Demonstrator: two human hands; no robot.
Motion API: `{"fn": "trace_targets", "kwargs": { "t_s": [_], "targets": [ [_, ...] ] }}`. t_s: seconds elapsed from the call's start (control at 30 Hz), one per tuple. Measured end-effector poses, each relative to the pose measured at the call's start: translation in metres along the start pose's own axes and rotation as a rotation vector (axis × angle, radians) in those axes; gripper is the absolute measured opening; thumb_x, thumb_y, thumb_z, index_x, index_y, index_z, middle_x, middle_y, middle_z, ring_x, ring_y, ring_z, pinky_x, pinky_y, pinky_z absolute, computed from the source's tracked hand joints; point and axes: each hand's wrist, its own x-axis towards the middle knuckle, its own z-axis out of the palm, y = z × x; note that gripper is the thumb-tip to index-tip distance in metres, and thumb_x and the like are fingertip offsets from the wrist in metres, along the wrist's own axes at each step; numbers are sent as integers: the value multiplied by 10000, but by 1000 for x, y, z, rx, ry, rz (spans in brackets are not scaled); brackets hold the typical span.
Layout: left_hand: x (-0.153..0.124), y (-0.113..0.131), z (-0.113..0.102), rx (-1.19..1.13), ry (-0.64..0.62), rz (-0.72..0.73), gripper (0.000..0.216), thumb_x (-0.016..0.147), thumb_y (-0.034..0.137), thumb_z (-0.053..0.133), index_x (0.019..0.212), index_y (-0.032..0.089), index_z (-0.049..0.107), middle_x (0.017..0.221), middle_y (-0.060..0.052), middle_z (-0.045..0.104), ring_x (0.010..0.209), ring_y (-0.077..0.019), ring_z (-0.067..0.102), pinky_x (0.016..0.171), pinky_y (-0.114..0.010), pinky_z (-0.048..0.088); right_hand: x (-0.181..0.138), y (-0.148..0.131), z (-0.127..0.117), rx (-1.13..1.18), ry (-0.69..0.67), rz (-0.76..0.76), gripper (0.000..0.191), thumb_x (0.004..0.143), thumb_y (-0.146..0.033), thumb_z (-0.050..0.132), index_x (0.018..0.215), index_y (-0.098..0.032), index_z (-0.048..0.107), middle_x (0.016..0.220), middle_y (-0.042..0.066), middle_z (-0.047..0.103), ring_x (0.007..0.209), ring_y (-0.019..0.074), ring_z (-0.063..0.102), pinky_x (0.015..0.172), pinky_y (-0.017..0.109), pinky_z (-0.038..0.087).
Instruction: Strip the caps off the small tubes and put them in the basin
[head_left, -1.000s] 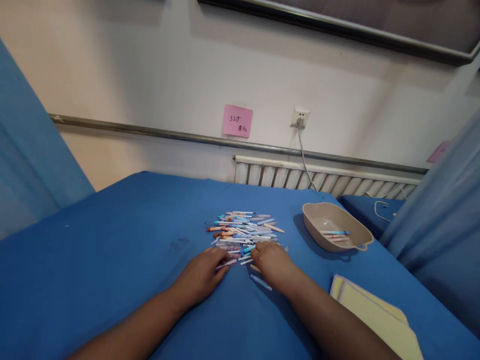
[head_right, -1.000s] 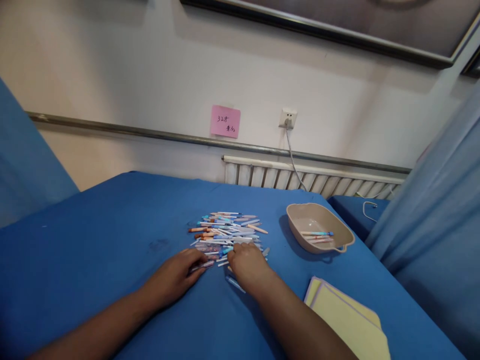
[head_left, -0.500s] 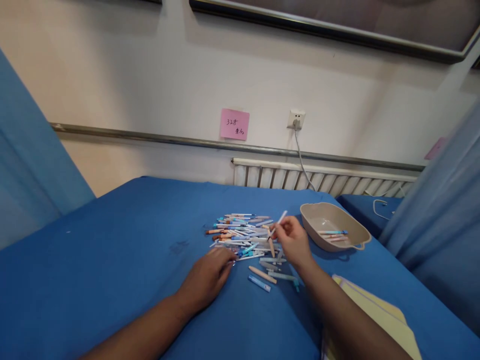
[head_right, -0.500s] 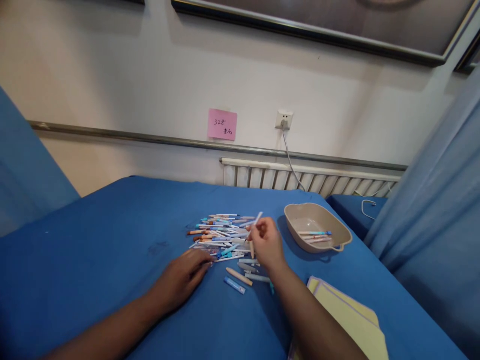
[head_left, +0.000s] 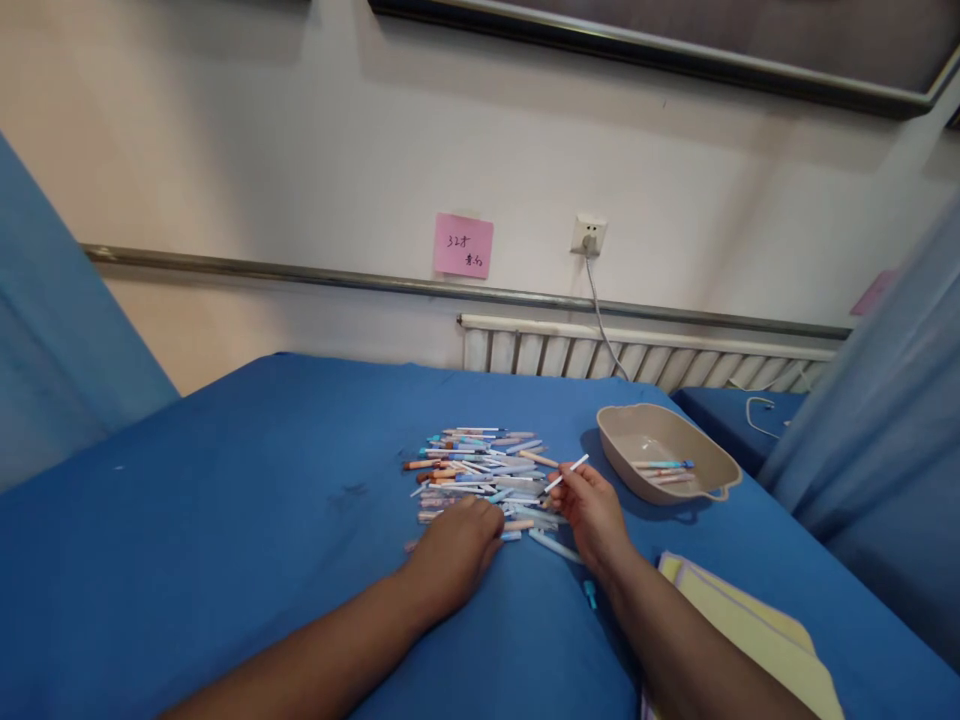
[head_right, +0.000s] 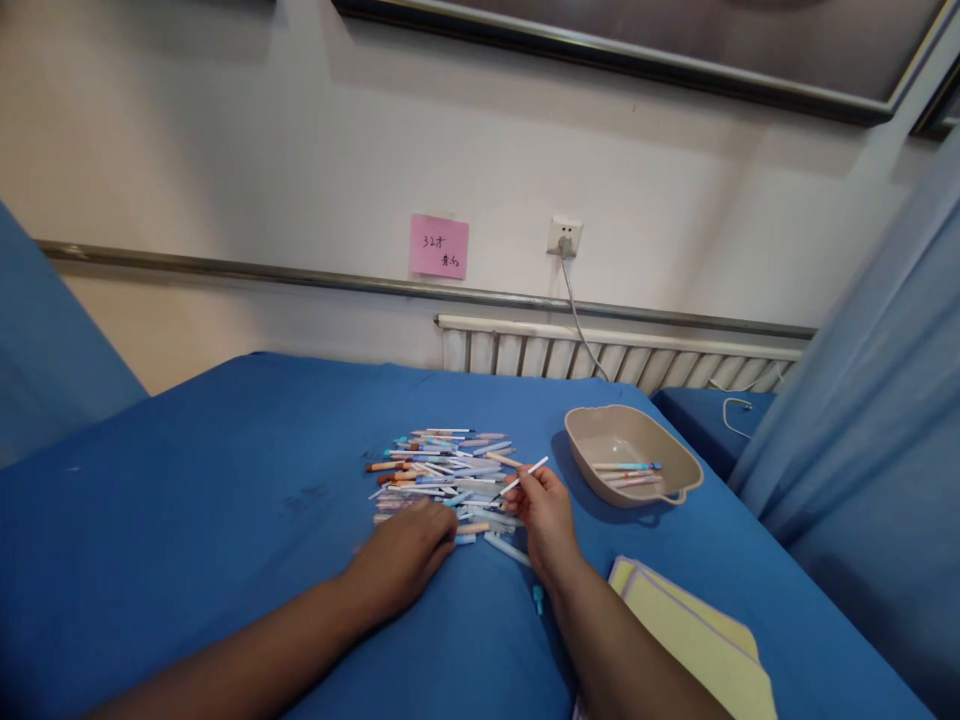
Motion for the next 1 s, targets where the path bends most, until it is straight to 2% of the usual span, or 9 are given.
{"fn": "trace_targets", "kwargs": {
  "t_s": [0.17, 0.33, 0.4, 0.47, 0.53, 0.63, 0.7, 0.83, 1.0],
  "targets": [
    [-5, -16, 0, -109, 52, -112, 143, 826, 210, 509, 965, 206, 541, 974, -53, 600, 898, -218, 540, 738, -297, 394, 3, 8, 0, -60, -32, 20, 354, 640, -444, 762, 743, -152, 590, 662, -2, 662, 491, 81, 561, 470, 180, 462],
    [-5, -21, -1, -177, 69, -63, 158, 872, 257, 456, 933, 232, 599, 949, -36, 595, 888, -204, 543, 759, -293, 388, -1, 7, 5, -37, -48, 24, 367, 679, -485, 725, 775, -155, 600, 684, 11, 674, 505, 91, 581, 475, 186, 465],
    [-4, -21, -3, -267, 121, -72, 190, 889, 301, 444, 907, 228, 619, 918, -32, 602, 865, -197, 540, 748, -287, 384, -3, 4, 7, -13, -60, 16, 351, 703, -484, 708, 763, -152, 611, 690, 10, 672, 515, 88, 580, 486, 184, 468],
    [-3, -22, -4, -444, 188, -107, 206, 883, 341, 470, 909, 218, 634, 885, -28, 614, 837, -188, 539, 728, -273, 383, -6, 2, 9, 17, -76, 14, 338, 723, -479, 694, 758, -151, 621, 697, 8, 671, 527, 86, 580, 501, 184, 473],
    [-2, -23, -3, -739, 207, -187, 223, 855, 374, 520, 908, 195, 642, 804, -21, 617, 728, -160, 535, 640, -241, 382, -9, 0, 10, 48, -91, 26, 329, 734, -474, 687, 761, -151, 629, 697, 5, 669, 538, 88, 584, 508, 184, 474],
    [-1, -24, -1, -1275, 123, -332, 284, 806, 410, 591, 923, 155, 632, 648, 4, 579, 510, -94, 453, 474, -192, 322, -12, -2, 12, 82, -104, 54, 321, 745, -466, 681, 772, -149, 634, 664, -1, 658, 547, 92, 590, 521, 183, 475],
    [0, -23, -1, -1534, 61, -390, 299, 767, 389, 653, 927, 137, 626, 617, 9, 575, 458, -67, 429, 439, -173, 315, -14, -2, 12, 87, -109, 66, 319, 750, -461, 680, 780, -146, 633, 617, -4, 642, 544, 95, 589, 525, 181, 474],
    [-1, -21, -5, -1780, 21, -452, 251, 711, 266, 738, 881, 122, 622, 713, -23, 629, 512, -55, 512, 464, -144, 378, -17, -1, 14, 88, -119, 77, 309, 728, -438, 709, 778, -145, 628, 586, -14, 618, 518, 91, 568, 507, 181, 465],
    [-3, -17, -6, -1841, -1, -492, 197, 720, 216, 726, 831, 122, 594, 739, -31, 635, 531, -58, 538, 477, -145, 415, -13, -6, 9, 65, -106, 39, 297, 693, -410, 742, 763, -149, 620, 609, -25, 605, 491, 87, 539, 472, 188, 453]
  ]
}}
